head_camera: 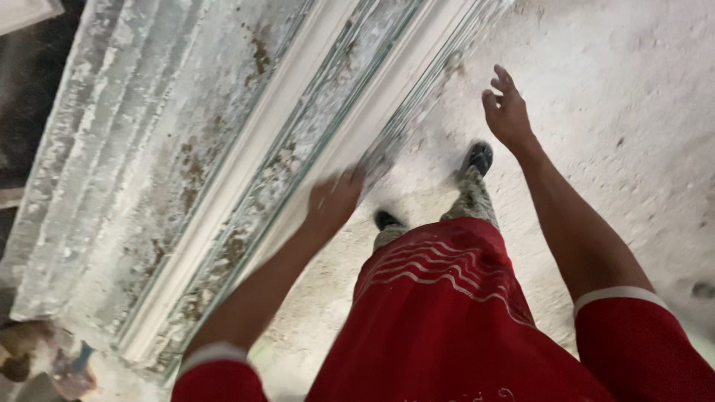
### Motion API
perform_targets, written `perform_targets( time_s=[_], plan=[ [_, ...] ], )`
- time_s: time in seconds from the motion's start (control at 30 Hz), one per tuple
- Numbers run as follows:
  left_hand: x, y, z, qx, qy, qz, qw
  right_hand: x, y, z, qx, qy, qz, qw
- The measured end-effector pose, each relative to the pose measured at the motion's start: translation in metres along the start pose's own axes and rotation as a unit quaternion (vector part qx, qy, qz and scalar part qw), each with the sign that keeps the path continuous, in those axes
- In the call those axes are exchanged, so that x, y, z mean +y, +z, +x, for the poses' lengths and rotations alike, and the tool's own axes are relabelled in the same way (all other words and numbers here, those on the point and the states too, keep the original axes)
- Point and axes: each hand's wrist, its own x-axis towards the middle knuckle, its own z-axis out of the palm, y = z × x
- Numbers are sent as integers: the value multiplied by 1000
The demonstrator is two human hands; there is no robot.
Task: The person cleans long white plaster mold strips laid on a dusty workshop table. They scrape dried plaster residue from the grooves with a small handheld scraper, brush the strips with a green brush, wipe them by hand, and finally scrub the surface with an orange sponge.
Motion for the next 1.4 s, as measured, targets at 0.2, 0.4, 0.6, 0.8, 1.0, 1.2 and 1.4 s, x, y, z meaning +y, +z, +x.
perform_targets(
  time_s=[0.2,0.4,0.6,0.8,1.0,1.2,1.4],
  plan=[
    [79,43,317,-12,-81,-54,995,15,-25,94,-75,46,20,996],
    [85,29,368,52,-50,-120,990,38,-33,144,-147,105,-71,981],
    [38,-32,149,-194,-193,-64,960,63,-18,152,-141,57,-39,988],
    [23,-36,70,-143,-331,-145,921,56,-13,152,-162,79,-104,978],
    [43,36,289,-61,-221,-117,966,38,-28,165,-155,49,-113,980],
    [48,12,329,52,-84,-158,983,17,-49,172,-187,126,-143,964],
    [43,-48,213,-99,-165,-193,962,22,-61,176,-112,138,-52,983]
  ],
)
